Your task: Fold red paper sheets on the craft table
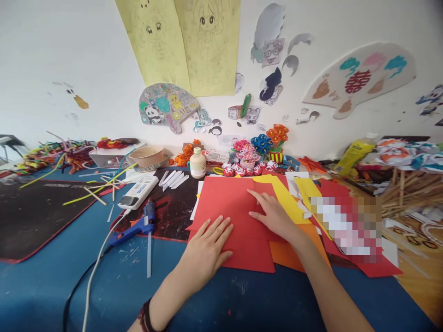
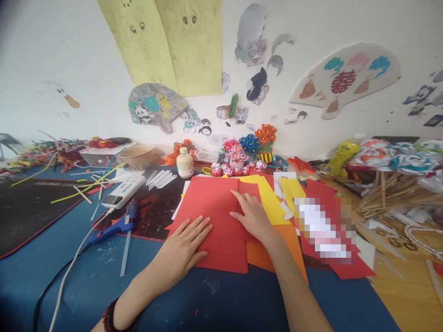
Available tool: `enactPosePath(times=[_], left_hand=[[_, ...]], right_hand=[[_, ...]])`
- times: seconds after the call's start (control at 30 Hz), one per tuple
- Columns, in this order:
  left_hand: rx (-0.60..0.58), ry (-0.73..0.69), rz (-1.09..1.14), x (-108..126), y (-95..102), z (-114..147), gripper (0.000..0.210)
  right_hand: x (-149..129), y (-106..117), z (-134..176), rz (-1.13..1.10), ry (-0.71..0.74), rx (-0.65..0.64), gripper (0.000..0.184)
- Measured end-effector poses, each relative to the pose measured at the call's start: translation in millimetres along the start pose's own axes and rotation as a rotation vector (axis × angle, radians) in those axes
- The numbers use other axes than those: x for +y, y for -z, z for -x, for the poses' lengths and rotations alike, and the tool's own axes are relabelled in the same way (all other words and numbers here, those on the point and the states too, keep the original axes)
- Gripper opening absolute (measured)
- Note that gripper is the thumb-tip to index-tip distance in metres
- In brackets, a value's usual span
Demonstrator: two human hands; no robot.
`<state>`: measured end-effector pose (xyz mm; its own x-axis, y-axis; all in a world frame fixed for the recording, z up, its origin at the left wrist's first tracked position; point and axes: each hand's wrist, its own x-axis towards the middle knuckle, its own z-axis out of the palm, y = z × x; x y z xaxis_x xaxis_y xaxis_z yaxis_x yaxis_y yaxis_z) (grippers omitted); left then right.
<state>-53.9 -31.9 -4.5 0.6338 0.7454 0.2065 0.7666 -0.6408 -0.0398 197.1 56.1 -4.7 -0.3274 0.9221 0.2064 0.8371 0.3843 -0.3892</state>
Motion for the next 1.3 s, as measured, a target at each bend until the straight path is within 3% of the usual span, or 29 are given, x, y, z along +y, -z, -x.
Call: enactPosePath(times=[0.47,1.3], left_hand=[[-0.045,0.040,0.117,-0.4,-2.7,2.4,0.058],[-0.039,0.037,0.114,0.2,-5.1,4.2,0.058]], right_hand=[[-2.7,-1.8,-0.3,0.095,0.009,0.015,0.057],[-2.0,-0.1,0.7,0.061,0.009,0.007,0.060]])
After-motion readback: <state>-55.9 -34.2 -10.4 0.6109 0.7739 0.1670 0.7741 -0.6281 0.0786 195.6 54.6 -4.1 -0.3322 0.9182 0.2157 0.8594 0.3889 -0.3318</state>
